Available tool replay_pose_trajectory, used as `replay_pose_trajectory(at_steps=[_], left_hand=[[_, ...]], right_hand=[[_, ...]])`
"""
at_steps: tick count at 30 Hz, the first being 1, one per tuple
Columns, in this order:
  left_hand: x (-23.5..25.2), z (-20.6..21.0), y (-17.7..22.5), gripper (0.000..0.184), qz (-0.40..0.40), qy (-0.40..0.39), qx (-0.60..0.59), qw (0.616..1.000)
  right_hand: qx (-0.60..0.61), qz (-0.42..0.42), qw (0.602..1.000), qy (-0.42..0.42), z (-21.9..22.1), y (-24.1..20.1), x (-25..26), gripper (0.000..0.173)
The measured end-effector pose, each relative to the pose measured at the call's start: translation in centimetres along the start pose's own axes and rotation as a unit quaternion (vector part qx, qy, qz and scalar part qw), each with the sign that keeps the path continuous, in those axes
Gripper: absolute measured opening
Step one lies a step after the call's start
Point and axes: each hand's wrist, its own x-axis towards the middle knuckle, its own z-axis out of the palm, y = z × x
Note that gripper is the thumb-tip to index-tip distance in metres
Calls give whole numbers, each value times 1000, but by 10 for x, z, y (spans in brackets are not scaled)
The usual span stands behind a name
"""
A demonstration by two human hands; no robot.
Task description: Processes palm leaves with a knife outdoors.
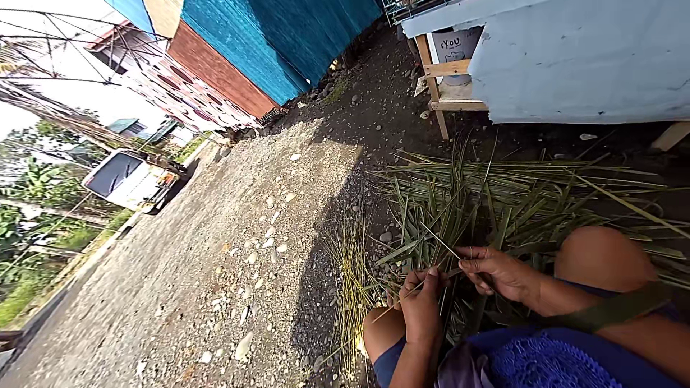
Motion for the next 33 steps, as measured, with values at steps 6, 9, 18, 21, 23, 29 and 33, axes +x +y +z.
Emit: replay_pose_trajectory(at_steps=[6,9,18,21,23,29,33], left_hand=[[5,-3,-7,11,80,-14,41,996],[7,-1,-17,11,151,-32,89,984],[3,-7,-15,12,214,-72,118,967],[-1,-14,-10,11,220,-91,120,964],[-5,-21,-7,10,218,-103,130,962],[-18,-54,-1,9,183,-122,131,967],[-25,-63,-7,11,191,-112,152,963]], right_hand=[[-50,3,996,-72,3,-9,-10,43],[-82,12,992,-93,16,-6,-14,51],[-16,-7,1000,-17,12,-7,-9,40],[24,-8,998,49,0,-16,-1,37],[45,-20,994,98,-11,-22,5,33],[36,-26,976,213,-50,-20,24,34],[-39,6,947,319,-62,-4,37,33]])
